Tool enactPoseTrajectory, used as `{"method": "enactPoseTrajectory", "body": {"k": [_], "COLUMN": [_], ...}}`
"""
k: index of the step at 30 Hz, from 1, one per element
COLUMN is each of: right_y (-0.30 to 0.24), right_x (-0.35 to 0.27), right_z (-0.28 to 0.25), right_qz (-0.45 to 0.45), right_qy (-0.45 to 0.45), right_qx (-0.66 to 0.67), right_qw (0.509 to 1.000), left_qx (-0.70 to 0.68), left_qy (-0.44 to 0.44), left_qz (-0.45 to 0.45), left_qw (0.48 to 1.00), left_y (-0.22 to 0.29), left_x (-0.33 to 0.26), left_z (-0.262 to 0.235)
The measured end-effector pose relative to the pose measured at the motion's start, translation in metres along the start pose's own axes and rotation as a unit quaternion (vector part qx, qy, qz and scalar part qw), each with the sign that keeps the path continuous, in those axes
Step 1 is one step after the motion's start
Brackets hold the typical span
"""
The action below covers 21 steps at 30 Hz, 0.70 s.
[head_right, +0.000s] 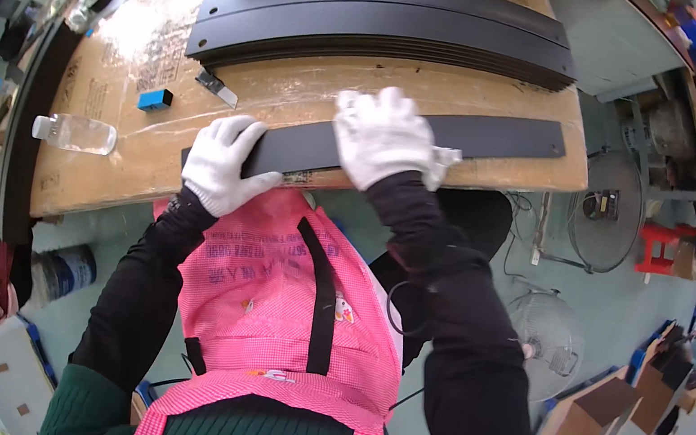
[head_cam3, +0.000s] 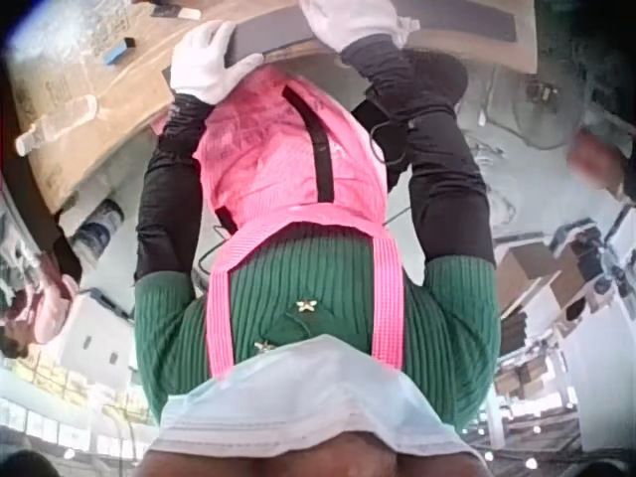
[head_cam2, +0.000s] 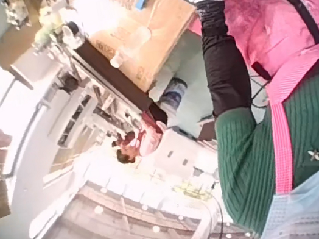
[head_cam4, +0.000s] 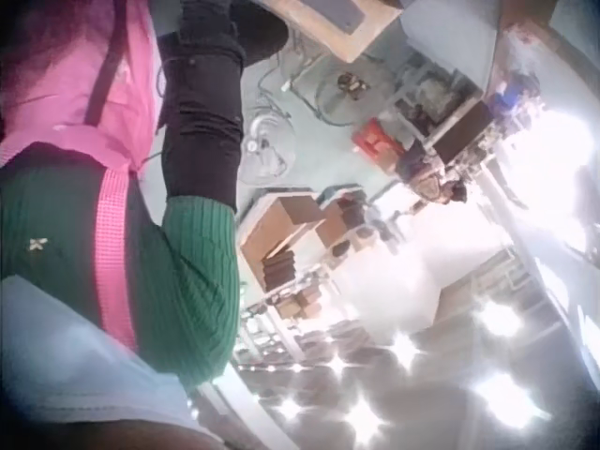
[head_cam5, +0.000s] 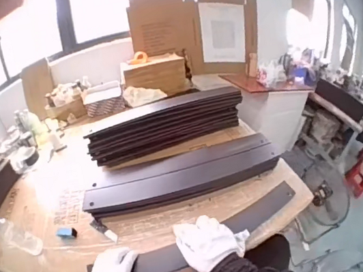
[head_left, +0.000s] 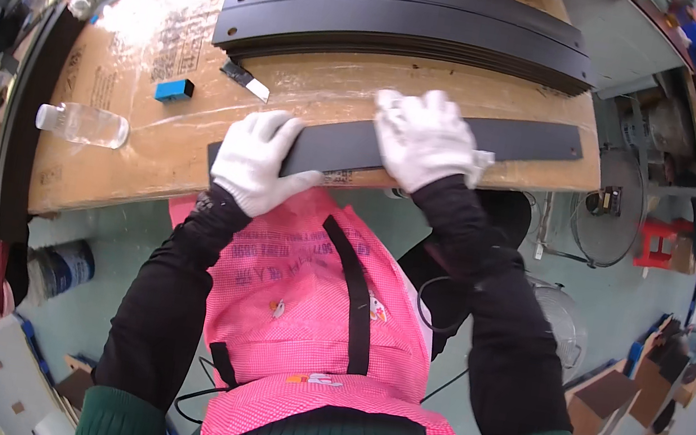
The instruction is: Cleaning and applying treatment to black furniture panels in a workshop environment.
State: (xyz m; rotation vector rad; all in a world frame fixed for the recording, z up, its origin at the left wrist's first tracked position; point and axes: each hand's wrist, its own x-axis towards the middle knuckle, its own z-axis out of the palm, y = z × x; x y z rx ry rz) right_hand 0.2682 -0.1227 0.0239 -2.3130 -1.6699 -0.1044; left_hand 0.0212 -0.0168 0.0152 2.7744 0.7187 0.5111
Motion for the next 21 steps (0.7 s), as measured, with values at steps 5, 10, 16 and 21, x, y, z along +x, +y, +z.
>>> {"method": "enactPoseTrajectory", "body": {"k": [5, 10, 16, 21], "right_y": [-0.105, -0.139, 0.083, 0.253], "right_x": [-0.013, -0.014, -0.002, -0.036], "right_z": [-0.008, 0.012, -0.028, 0.023], "right_qz": [0.003, -0.002, 0.134, 0.217], "right_qy": [-0.196, -0.129, -0.067, 0.112], "right_qx": [0.086, 0.115, -0.153, -0.113], "right_qw": [0.977, 0.985, 0.977, 0.963], "left_qx": [0.078, 0.099, 0.097, 0.091], "left_qy": [-0.033, -0.083, -0.048, -0.073], "left_qz": [0.018, -0.029, -0.025, -0.036], "left_qw": [0.996, 0.991, 0.994, 0.993], "left_y": [-0.057, -0.095, -0.104, -0.128], "left_x": [-0.087, -0.121, -0.121, -0.118], "left_z": [-0.043, -0.073, -0.074, -0.072]}}
